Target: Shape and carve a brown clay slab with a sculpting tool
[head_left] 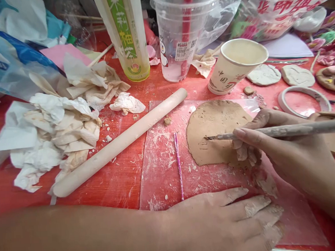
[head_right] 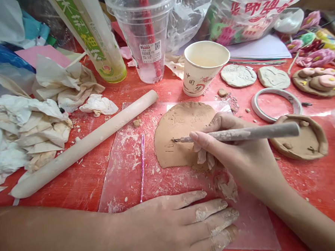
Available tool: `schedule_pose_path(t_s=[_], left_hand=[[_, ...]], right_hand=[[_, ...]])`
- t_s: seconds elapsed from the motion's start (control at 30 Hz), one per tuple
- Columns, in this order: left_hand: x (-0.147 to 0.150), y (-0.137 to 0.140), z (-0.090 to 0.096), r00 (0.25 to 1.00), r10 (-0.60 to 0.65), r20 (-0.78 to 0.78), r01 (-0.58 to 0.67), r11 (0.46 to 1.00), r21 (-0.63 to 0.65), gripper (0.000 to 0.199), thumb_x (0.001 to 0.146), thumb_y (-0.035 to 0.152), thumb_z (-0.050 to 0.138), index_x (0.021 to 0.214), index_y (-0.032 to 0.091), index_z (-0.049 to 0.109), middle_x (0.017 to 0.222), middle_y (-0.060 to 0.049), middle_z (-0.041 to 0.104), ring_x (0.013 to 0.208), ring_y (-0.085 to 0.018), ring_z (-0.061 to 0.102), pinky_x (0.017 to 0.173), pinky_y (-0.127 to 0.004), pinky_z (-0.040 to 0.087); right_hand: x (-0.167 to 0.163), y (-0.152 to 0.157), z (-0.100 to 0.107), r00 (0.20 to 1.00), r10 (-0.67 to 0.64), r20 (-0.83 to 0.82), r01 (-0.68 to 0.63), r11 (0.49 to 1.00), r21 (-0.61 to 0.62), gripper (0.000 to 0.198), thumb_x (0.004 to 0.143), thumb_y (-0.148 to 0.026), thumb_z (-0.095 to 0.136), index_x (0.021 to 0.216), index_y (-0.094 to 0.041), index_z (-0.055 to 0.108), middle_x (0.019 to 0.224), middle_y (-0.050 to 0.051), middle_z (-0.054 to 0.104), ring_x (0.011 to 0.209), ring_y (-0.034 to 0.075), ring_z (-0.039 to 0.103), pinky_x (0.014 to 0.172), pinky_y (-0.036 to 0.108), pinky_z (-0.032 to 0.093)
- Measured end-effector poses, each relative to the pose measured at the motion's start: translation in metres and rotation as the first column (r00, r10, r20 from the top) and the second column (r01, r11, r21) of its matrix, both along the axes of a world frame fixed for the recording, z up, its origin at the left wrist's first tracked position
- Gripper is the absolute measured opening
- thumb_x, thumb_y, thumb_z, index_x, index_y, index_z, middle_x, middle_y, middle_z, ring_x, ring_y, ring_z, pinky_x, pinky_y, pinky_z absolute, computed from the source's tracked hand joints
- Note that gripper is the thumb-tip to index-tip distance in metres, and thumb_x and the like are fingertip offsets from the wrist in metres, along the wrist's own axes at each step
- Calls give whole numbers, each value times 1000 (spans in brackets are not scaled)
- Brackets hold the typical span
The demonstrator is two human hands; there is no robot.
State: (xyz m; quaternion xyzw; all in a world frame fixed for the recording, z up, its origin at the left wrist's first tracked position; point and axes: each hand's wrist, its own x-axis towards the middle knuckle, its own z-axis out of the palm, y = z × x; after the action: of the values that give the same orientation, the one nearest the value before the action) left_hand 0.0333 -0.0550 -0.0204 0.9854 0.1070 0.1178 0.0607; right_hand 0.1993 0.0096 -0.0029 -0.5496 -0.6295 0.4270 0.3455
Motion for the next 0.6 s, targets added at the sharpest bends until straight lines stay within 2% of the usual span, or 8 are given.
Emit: schedule_pose_path(t_s=[0.07,0.13,0.2,0.27,0.37,0.53,0.6], left_hand=[[0,1,0,1000,-1,11,1,1000,25,42,94,26,28,128,14,49,135,-6,47,127,-21,41,109,-35,26],[0,1,-1,999,10,35,-12,998,61,43,93,26,28,128,14,50,134,-5,49,127,-21,42,109,-35,27],[0,2,-3,997,21,68,-27,996,90,43,93,22,26,127,14,51,133,-4,50,126,-21,43,109,-35,28],[1,2,-5,996,25,87,-34,994,99,44,92,20,24,126,15,52,132,-4,51,125,-20,44,109,-35,29],[2,2,-6,997,30,77,-37,996,85,44,93,18,23,127,16,51,132,-3,51,125,-19,44,109,-34,29],[1,1,-3,999,20,34,-22,998,56,43,94,17,24,129,15,49,134,-3,49,127,-20,41,109,-35,27],[1,1,-2,999,24,32,-26,998,61,43,94,18,24,128,15,50,135,-3,48,127,-20,41,110,-35,27]], right_hand=[[1,-4,0,993,26,111,-38,994,105,19,73,-31,66,66,-21,53,53,-3,58,43,9,53,36,18,41],[1,-8,1,970,84,226,-131,971,199,18,74,-32,66,65,-22,53,53,-4,57,42,8,51,35,18,39],[2,-12,1,943,145,300,-225,941,253,15,74,-31,64,67,-23,54,57,-4,58,44,9,51,36,19,40],[3,-13,1,929,163,333,-259,928,267,13,74,-32,64,71,-25,54,62,-4,60,49,10,54,39,19,42],[4,-10,0,937,155,312,-222,956,193,15,74,-35,64,70,-24,55,61,-4,59,50,10,53,38,19,41],[5,-5,0,982,12,187,-37,990,135,19,75,-36,64,66,-23,53,55,-4,54,45,9,48,37,20,38],[4,-6,1,983,29,184,-56,988,141,19,74,-35,64,66,-23,53,55,-4,54,45,9,48,37,20,38]])
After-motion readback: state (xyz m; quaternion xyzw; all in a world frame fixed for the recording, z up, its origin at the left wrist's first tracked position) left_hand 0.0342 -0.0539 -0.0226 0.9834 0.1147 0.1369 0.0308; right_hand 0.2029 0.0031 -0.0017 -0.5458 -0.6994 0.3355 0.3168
